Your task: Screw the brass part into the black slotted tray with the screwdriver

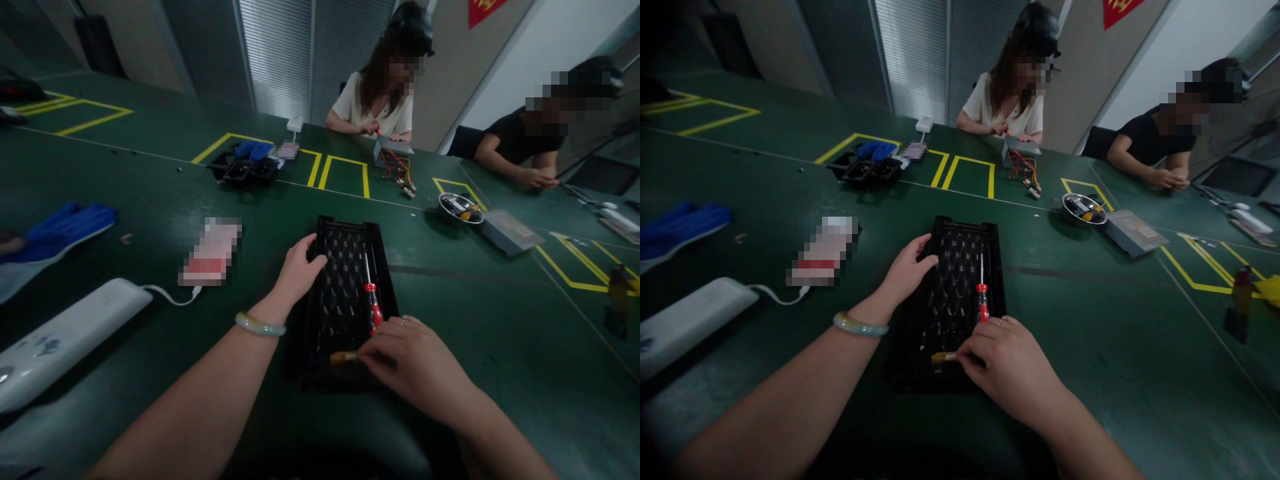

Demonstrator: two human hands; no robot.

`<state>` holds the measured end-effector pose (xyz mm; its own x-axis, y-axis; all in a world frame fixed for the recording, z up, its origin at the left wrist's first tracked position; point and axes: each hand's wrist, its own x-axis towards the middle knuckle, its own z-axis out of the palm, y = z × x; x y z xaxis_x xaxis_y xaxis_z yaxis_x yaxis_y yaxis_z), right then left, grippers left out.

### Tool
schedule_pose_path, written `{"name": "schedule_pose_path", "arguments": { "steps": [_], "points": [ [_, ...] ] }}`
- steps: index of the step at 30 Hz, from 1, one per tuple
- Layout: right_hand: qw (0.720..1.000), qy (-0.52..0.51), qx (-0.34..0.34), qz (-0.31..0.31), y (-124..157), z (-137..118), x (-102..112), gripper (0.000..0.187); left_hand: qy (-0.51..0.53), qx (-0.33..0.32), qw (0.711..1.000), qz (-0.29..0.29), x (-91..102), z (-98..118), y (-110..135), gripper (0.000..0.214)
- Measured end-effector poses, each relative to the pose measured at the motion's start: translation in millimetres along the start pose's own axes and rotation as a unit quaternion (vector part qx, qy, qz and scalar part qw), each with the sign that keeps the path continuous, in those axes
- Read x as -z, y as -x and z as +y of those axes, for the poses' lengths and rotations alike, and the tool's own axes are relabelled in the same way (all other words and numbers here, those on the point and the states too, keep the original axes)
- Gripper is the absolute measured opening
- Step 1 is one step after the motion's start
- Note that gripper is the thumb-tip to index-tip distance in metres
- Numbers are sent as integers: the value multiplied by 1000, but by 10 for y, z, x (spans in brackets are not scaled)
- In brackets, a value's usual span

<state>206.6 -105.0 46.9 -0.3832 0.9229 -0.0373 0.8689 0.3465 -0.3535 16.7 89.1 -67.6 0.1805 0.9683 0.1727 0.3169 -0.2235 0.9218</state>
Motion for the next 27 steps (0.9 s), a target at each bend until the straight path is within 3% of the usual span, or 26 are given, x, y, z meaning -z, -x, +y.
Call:
{"name": "schedule_pose_path", "arguments": {
  "steps": [4, 8, 27],
  "points": [
    [999, -4, -12, -44, -12, -51, -26, 9, 4, 3, 1000, 0, 0, 4, 3, 61],
    [999, -26, -12, -47, -16, -77, -84, 9, 0, 7, 1000, -1, 5, 34, 20, 60],
    [998, -48, 18, 29, 5, -95, -221, 7, 8, 9, 1000, 1, 11, 41, 19, 59]
  ]
}}
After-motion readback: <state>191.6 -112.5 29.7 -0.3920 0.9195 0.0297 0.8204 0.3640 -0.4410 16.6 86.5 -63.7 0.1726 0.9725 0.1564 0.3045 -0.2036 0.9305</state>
